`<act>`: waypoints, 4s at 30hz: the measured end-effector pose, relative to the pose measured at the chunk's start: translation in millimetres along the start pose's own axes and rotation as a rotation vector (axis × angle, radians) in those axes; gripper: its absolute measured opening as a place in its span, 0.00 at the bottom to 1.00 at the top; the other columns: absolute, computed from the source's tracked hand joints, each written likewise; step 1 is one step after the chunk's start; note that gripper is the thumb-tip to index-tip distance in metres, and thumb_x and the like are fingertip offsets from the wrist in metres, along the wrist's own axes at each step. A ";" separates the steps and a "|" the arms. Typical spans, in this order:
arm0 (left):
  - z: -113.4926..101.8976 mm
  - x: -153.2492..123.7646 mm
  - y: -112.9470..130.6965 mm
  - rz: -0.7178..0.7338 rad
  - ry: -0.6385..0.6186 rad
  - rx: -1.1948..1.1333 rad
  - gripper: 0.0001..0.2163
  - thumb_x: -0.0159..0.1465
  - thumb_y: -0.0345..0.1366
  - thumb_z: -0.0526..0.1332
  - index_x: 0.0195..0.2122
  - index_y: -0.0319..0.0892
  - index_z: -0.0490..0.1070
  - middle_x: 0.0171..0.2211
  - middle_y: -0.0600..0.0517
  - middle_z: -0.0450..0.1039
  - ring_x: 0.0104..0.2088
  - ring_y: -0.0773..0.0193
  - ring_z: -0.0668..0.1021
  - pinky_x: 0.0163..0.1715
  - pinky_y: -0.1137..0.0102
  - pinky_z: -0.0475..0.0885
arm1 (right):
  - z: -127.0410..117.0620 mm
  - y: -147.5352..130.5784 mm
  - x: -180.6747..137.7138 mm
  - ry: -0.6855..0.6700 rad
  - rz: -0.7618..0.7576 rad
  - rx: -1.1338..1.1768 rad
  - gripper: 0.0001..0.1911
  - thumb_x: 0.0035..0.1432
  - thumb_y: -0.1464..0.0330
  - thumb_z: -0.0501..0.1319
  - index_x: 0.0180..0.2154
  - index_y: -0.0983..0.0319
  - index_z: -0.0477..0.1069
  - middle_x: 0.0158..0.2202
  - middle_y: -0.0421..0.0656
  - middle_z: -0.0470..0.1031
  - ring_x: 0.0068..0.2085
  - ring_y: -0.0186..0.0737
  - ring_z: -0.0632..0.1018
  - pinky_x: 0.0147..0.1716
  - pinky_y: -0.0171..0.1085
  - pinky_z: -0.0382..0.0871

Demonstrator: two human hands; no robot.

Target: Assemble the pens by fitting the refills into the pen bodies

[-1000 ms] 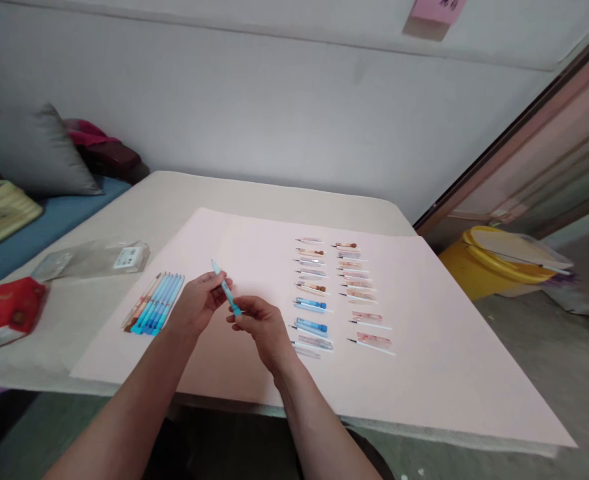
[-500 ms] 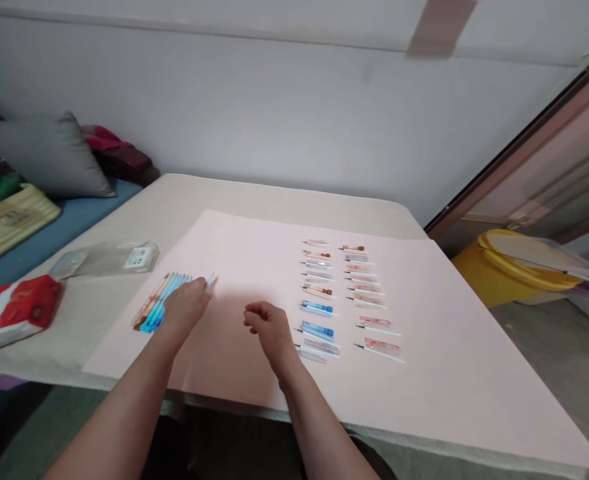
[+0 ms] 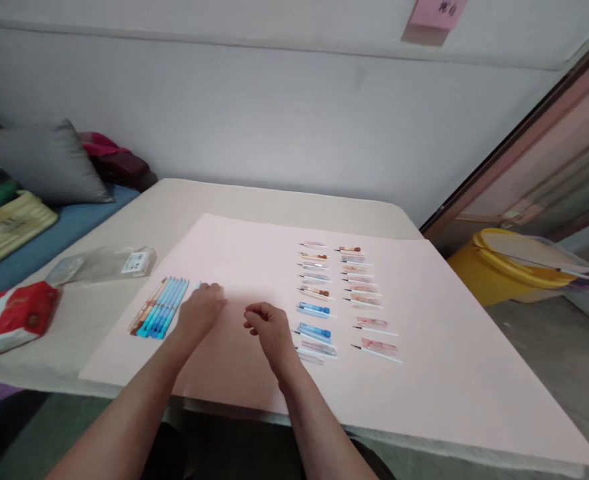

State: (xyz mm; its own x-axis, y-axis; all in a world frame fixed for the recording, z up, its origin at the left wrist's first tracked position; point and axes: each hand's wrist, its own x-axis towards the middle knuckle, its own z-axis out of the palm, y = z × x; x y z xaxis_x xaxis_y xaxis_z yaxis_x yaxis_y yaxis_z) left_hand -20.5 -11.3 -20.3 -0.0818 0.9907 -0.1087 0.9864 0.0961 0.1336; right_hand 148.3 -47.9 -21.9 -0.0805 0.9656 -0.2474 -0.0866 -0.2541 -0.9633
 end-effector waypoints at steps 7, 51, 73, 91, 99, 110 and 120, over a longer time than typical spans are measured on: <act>11.4 -8.6 16.6 0.052 -0.136 -0.042 0.15 0.61 0.42 0.52 0.47 0.42 0.63 0.50 0.40 0.62 0.49 0.48 0.66 0.38 0.61 0.66 | -1.0 2.7 1.3 -0.004 0.007 -0.010 0.11 0.46 0.65 0.63 0.32 0.64 0.75 0.30 0.44 0.77 0.30 0.38 0.76 0.28 0.36 0.66; 0.6 -12.8 28.9 0.256 -0.156 -0.040 0.18 0.65 0.44 0.45 0.50 0.42 0.63 0.50 0.41 0.65 0.45 0.52 0.73 0.36 0.63 0.66 | -10.7 -3.1 -10.6 -0.084 -0.276 -0.459 0.10 0.52 0.72 0.57 0.29 0.57 0.77 0.22 0.38 0.74 0.28 0.37 0.73 0.30 0.35 0.63; 21.5 -51.3 69.1 0.488 -0.210 -0.181 0.15 0.63 0.36 0.51 0.49 0.40 0.68 0.50 0.41 0.69 0.45 0.50 0.74 0.39 0.61 0.66 | -91.9 -22.3 -54.0 -0.087 0.061 -1.636 0.12 0.56 0.72 0.53 0.38 0.60 0.74 0.39 0.49 0.77 0.40 0.45 0.77 0.35 0.37 0.65; 28.1 -81.4 77.5 -0.451 -0.471 -1.691 0.08 0.53 0.31 0.64 0.32 0.40 0.66 0.31 0.50 0.71 0.32 0.65 0.76 0.33 0.70 0.70 | -71.0 -1.6 -61.0 -0.032 -0.168 -1.537 0.11 0.58 0.70 0.52 0.42 0.59 0.69 0.40 0.45 0.75 0.38 0.41 0.76 0.33 0.35 0.61; 34.6 -85.6 87.7 -0.437 -0.596 -1.914 0.03 0.56 0.30 0.62 0.28 0.38 0.67 0.27 0.50 0.73 0.27 0.69 0.76 0.30 0.74 0.72 | -63.2 -1.2 -59.1 -0.005 -0.317 -1.341 0.12 0.64 0.64 0.50 0.36 0.59 0.71 0.36 0.42 0.76 0.35 0.36 0.75 0.30 0.32 0.58; 32.8 -42.1 61.0 -0.686 -0.510 -2.053 0.03 0.60 0.26 0.58 0.29 0.35 0.68 0.25 0.48 0.73 0.26 0.68 0.77 0.23 0.76 0.73 | -134.5 -17.6 -54.1 0.101 0.000 -1.534 0.13 0.59 0.72 0.51 0.36 0.59 0.74 0.38 0.44 0.76 0.38 0.40 0.75 0.31 0.33 0.59; 29.4 -39.4 58.3 -0.721 -0.617 -2.128 0.03 0.60 0.25 0.57 0.30 0.34 0.68 0.25 0.49 0.72 0.24 0.71 0.76 0.21 0.77 0.73 | -101.6 -7.8 -59.3 -0.086 0.010 -1.678 0.16 0.62 0.71 0.47 0.42 0.59 0.73 0.41 0.48 0.74 0.37 0.45 0.78 0.34 0.39 0.65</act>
State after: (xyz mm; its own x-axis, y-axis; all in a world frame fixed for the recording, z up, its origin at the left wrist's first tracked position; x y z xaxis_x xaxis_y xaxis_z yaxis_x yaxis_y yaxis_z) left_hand 44.4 -47.6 -37.2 0.2181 0.6665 -0.7129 -0.6890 0.6225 0.3711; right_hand 254.6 -97.4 -10.3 -0.1298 0.9443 -0.3023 0.9912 0.1318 -0.0138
